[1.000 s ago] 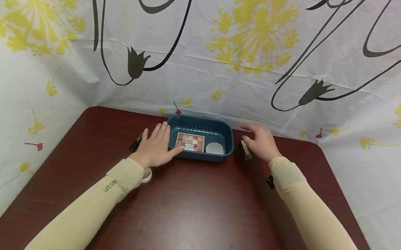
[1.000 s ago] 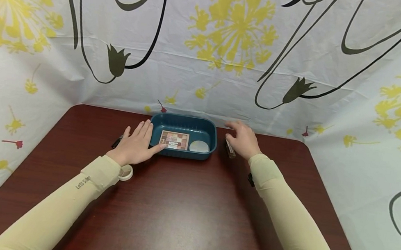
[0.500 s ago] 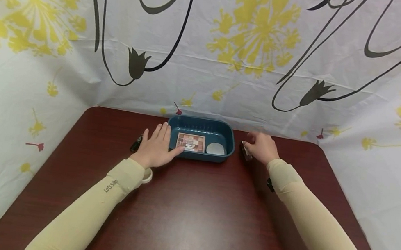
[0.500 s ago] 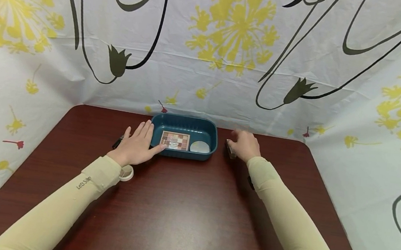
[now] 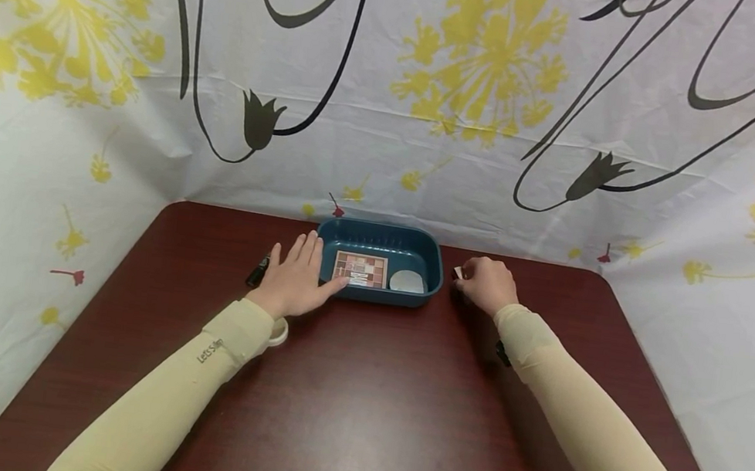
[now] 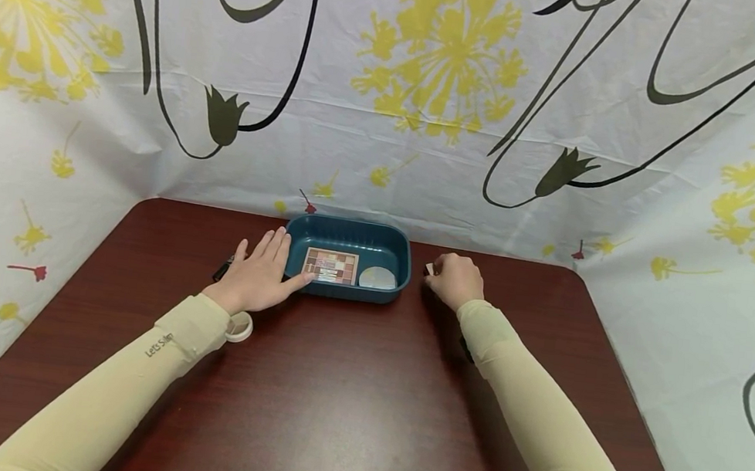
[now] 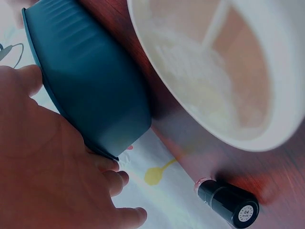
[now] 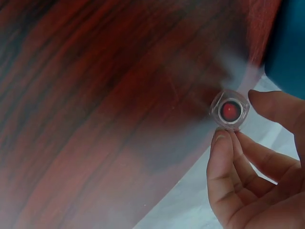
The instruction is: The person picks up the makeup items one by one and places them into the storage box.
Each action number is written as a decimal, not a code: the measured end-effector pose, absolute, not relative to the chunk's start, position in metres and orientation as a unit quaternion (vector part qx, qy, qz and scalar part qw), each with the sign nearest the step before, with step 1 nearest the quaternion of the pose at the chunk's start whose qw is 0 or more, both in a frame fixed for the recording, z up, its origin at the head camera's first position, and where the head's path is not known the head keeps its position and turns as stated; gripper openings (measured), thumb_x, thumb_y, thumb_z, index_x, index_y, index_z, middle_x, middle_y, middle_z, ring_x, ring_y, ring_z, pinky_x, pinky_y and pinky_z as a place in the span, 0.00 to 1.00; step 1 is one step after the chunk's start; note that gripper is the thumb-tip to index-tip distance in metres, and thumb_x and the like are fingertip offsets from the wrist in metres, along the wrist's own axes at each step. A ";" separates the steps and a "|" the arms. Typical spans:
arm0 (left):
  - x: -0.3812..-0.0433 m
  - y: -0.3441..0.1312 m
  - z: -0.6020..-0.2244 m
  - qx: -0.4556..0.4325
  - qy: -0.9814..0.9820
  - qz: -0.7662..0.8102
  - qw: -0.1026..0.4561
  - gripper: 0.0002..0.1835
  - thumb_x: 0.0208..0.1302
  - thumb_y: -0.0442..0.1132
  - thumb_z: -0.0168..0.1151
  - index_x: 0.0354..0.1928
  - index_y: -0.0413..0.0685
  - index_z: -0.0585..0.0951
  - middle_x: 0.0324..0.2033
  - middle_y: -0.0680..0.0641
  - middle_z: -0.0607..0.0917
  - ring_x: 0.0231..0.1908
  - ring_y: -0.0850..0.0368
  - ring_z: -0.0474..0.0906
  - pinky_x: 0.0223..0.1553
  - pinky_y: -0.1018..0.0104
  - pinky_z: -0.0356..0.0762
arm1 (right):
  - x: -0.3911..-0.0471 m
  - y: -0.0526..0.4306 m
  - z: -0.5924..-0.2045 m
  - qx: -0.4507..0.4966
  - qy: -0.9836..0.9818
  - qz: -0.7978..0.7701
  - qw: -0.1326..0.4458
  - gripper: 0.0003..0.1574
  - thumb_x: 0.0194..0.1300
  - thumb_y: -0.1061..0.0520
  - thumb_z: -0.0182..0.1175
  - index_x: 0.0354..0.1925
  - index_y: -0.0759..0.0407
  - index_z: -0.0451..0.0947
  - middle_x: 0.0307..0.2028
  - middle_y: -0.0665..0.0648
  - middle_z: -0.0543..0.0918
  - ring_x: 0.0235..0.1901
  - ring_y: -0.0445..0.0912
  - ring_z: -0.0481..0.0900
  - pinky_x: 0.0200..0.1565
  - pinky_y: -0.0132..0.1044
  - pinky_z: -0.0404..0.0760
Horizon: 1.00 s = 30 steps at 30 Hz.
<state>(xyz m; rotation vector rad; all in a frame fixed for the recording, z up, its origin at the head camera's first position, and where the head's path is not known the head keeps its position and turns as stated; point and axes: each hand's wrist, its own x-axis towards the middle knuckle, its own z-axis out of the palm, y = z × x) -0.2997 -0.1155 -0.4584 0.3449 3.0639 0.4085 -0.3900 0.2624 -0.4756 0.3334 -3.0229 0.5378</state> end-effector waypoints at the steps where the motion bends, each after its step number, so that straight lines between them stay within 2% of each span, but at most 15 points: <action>1: -0.300 -0.116 -0.458 0.111 0.985 0.131 0.016 0.54 0.70 0.73 0.41 0.79 0.35 0.47 0.78 0.36 0.45 0.77 0.40 0.40 0.70 0.32 0.34 | -0.390 0.262 -0.476 0.104 -0.979 0.174 0.026 0.18 0.61 0.51 0.70 0.46 0.61 0.86 0.38 0.59 0.86 0.34 0.54 0.82 0.38 0.52 0.81; 7: -0.300 -0.116 -0.459 0.112 0.984 0.136 0.020 0.54 0.70 0.74 0.39 0.79 0.35 0.46 0.78 0.35 0.45 0.77 0.39 0.39 0.70 0.31 0.31 | -0.388 0.261 -0.477 0.098 -0.980 0.172 0.023 0.16 0.62 0.53 0.70 0.44 0.62 0.86 0.37 0.60 0.86 0.33 0.54 0.81 0.37 0.50 0.81; 14: -0.298 -0.115 -0.456 0.107 0.985 0.135 0.016 0.54 0.70 0.74 0.39 0.79 0.36 0.48 0.79 0.37 0.45 0.78 0.41 0.40 0.71 0.33 0.34 | -0.388 0.263 -0.477 0.100 -0.976 0.193 0.032 0.17 0.62 0.54 0.69 0.48 0.60 0.86 0.39 0.59 0.87 0.33 0.53 0.83 0.37 0.49 0.81; 22: -0.299 -0.116 -0.457 0.110 0.985 0.135 0.017 0.54 0.70 0.74 0.40 0.79 0.35 0.47 0.78 0.36 0.45 0.77 0.40 0.39 0.70 0.32 0.33 | -0.388 0.263 -0.467 0.098 -0.969 0.215 0.067 0.19 0.61 0.55 0.68 0.51 0.60 0.86 0.39 0.58 0.88 0.37 0.55 0.84 0.40 0.52 0.81; 30: -0.300 -0.116 -0.459 0.108 0.985 0.133 0.024 0.55 0.69 0.75 0.38 0.79 0.36 0.45 0.79 0.38 0.43 0.78 0.42 0.37 0.71 0.34 0.30 | -0.385 0.257 -0.456 0.116 -0.962 0.228 0.094 0.17 0.62 0.56 0.66 0.50 0.57 0.86 0.36 0.56 0.88 0.34 0.53 0.83 0.37 0.51 0.80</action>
